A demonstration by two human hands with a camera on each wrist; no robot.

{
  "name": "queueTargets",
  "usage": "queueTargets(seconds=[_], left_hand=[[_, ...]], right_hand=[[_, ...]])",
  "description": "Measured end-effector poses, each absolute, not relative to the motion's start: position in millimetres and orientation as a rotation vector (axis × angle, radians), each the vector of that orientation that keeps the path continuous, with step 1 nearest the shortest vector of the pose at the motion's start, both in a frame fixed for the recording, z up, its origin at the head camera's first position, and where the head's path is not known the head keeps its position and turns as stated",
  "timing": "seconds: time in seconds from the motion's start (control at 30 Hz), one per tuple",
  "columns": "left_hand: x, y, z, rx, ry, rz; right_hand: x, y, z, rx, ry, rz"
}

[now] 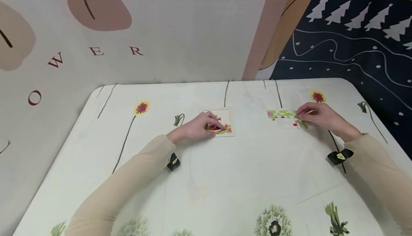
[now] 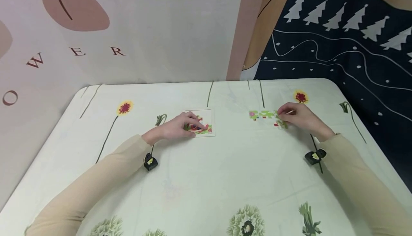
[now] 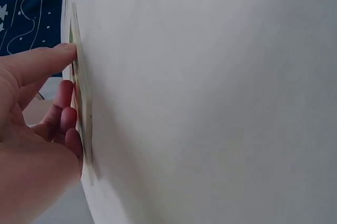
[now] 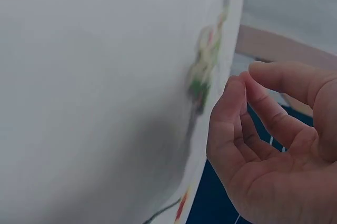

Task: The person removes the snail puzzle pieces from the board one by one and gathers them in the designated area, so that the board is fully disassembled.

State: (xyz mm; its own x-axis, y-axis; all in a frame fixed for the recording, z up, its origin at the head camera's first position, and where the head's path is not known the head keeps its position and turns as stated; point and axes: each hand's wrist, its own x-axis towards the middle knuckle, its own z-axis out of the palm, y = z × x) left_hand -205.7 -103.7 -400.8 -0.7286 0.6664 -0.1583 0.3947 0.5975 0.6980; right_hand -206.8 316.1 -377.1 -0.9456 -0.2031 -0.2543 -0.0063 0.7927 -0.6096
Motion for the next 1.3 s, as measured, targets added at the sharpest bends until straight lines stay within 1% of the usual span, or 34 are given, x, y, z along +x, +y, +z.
queueTargets(seconds=[0.23, 0.53, 0.87, 1.3], left_hand=[[-203.7, -110.6, -399.2, 0.918, 2.537, 0.853], [-202.7, -121.2, -395.4, 0.798, 2.565, 0.903], [-205.4, -131.0, -396.7, 0.788, 2.509, 0.961], [-211.4, -135.2, -403.3, 0.702, 2.377, 1.054]], right_hand=[[-210.9, 294.2, -376.9, -0.206, 2.635, -1.007], [-215.4, 258.2, -374.9, -0.315, 2.550, -1.099], [-223.2, 222.2, -372.1, -0.435, 2.483, -1.213], [-235.6, 189.4, -377.4, -0.490, 2.436, -1.261]])
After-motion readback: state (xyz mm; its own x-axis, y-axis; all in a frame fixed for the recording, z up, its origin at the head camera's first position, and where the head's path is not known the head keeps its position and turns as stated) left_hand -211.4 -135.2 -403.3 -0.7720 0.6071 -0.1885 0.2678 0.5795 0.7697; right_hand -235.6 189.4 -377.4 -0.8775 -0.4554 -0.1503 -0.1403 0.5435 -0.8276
